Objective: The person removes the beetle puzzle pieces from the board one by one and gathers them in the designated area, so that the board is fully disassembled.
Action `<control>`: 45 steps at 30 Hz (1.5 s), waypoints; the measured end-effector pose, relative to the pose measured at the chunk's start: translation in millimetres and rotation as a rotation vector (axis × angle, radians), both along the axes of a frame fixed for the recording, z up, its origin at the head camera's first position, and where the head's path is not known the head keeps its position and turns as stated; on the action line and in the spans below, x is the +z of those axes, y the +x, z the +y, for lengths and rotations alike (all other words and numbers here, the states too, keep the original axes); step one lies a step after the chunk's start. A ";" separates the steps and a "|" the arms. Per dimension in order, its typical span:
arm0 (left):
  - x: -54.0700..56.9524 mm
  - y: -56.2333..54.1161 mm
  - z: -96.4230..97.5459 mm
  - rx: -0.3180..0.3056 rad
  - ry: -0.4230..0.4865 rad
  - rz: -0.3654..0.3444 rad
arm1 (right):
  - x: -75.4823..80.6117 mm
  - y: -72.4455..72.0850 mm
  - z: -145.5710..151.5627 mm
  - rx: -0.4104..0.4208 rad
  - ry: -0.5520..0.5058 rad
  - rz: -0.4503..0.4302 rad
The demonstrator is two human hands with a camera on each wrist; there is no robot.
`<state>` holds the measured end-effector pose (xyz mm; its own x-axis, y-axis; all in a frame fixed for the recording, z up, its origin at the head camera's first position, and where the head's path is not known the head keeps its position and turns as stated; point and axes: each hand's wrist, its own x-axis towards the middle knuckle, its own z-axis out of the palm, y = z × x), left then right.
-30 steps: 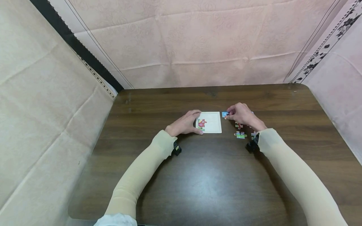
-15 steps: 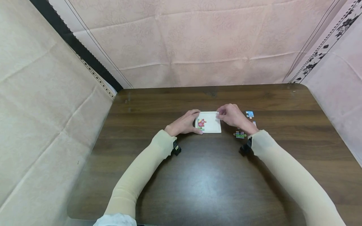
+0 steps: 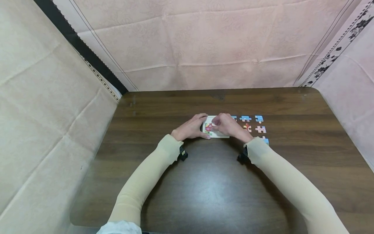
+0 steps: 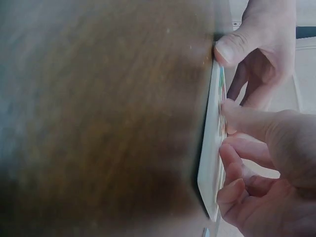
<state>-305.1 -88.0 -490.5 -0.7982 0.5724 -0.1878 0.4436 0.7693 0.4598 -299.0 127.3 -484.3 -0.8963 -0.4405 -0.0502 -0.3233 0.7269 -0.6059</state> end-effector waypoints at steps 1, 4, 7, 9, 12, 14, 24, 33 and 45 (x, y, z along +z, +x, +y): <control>-0.2 -0.1 0.0 -0.001 0.000 -0.002 | -0.5 -0.3 -0.8 0.000 -0.002 -0.001; 0.5 -0.5 -0.3 -0.009 -0.006 0.000 | -1.1 -1.0 -2.5 0.005 -0.006 0.001; 1.3 -1.3 -1.3 -0.020 -0.008 0.014 | -0.2 -1.7 -3.4 0.005 -0.009 -0.009; 1.9 -1.6 -1.9 -0.026 -0.008 0.021 | 0.8 -2.0 -4.2 0.001 -0.007 -0.027; 2.1 -1.9 -2.3 -0.033 -0.008 0.024 | 2.7 -2.0 -5.4 -0.010 0.006 -0.063; 2.0 -1.9 -2.3 -0.032 -0.006 0.017 | 3.5 -2.0 -6.3 -0.010 0.016 -0.081; 2.4 -2.4 -1.6 -0.031 -0.005 0.015 | 7.4 0.3 -8.4 -0.009 0.032 -0.060; 2.8 -1.7 -1.8 -0.027 0.007 0.000 | 6.8 -0.8 -8.8 0.007 0.036 -0.033; 4.0 -0.7 -1.8 -0.006 0.009 -0.026 | 5.8 2.9 2.7 -0.017 -0.011 0.009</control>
